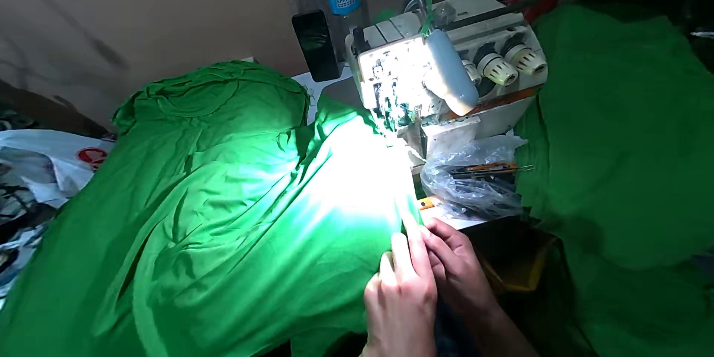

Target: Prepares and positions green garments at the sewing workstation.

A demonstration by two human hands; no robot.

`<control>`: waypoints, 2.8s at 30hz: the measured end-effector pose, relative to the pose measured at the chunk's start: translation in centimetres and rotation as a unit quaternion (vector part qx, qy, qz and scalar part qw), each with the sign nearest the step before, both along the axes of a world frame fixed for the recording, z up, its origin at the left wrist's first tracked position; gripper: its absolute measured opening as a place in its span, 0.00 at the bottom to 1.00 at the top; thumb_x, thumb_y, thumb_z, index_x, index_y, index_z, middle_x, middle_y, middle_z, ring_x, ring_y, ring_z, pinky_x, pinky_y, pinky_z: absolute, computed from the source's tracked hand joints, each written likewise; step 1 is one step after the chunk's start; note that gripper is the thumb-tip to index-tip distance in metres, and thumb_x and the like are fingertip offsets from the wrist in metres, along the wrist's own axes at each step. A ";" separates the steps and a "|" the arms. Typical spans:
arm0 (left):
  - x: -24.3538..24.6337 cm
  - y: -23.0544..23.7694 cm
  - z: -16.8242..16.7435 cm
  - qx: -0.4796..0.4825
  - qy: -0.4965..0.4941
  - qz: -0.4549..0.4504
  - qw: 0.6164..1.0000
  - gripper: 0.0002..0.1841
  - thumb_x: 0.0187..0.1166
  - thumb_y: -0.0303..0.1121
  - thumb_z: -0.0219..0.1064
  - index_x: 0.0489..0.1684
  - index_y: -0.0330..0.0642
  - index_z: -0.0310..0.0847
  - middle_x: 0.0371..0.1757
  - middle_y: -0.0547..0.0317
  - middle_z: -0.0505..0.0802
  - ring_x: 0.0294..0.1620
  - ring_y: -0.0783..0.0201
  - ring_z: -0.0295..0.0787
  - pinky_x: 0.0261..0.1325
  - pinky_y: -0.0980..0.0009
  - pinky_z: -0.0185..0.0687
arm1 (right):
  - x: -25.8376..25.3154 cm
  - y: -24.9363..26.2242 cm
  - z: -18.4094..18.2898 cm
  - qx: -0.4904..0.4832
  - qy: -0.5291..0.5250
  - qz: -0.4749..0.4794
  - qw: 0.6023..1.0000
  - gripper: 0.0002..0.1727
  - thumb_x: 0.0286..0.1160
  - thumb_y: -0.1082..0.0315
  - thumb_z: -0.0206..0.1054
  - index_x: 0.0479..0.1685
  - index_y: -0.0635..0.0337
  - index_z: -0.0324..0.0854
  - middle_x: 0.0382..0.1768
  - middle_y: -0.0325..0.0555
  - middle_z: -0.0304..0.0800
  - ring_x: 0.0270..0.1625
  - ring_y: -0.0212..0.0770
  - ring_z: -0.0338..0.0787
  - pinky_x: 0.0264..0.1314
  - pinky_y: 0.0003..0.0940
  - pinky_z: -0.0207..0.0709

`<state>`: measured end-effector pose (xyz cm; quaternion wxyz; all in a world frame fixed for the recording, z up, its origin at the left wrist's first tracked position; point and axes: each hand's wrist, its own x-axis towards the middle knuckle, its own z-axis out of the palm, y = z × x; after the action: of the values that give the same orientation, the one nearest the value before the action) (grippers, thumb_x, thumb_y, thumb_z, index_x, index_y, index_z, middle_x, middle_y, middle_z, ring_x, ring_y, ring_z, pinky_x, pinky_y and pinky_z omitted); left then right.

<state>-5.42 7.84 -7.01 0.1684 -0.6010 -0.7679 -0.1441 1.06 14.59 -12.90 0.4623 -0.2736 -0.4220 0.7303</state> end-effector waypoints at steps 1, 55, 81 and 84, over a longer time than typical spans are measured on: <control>0.2 -0.3 0.0 -0.001 -0.008 -0.003 1.000 0.20 0.59 0.22 0.71 0.53 0.29 0.92 0.29 0.49 0.90 0.15 0.61 0.83 0.13 0.72 0.71 | 0.3 -0.3 -0.2 0.006 -0.001 -0.005 1.000 0.12 0.78 0.73 0.60 0.31 0.51 0.88 0.28 0.27 0.91 0.32 0.18 0.88 0.39 0.15 0.82; -5.8 2.4 -5.6 0.236 0.060 -0.125 0.962 0.10 0.75 0.29 0.64 0.41 0.43 0.95 0.51 0.54 0.98 0.64 0.55 0.91 0.84 0.50 0.59 | 0.0 3.8 2.5 0.132 -0.112 -0.041 0.984 0.04 0.74 0.78 0.67 0.35 0.62 0.86 0.25 0.30 0.90 0.26 0.21 0.88 0.35 0.17 0.85; -4.9 3.3 3.7 0.072 -0.122 0.119 0.983 0.11 0.70 0.29 0.71 0.45 0.34 0.93 0.41 0.42 0.96 0.36 0.45 0.95 0.35 0.51 0.87 | -3.0 4.7 4.1 0.248 -0.239 -0.009 0.939 0.11 0.78 0.66 0.65 0.29 0.59 0.86 0.22 0.27 0.83 0.24 0.13 0.79 0.30 0.12 0.73; -2.2 1.7 1.0 0.087 -0.065 0.039 0.993 0.08 0.66 0.29 0.68 0.32 0.35 0.94 0.35 0.47 0.95 0.38 0.49 0.96 0.36 0.57 0.87 | -2.6 5.0 3.1 0.230 -0.165 0.013 0.959 0.08 0.76 0.73 0.62 0.35 0.60 0.87 0.23 0.25 0.85 0.23 0.14 0.80 0.28 0.12 0.76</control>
<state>-7.65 9.49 -6.04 0.1750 -0.5428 -0.7849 -0.2422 -1.58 19.59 -9.80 0.4272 -0.2712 -0.6527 0.5639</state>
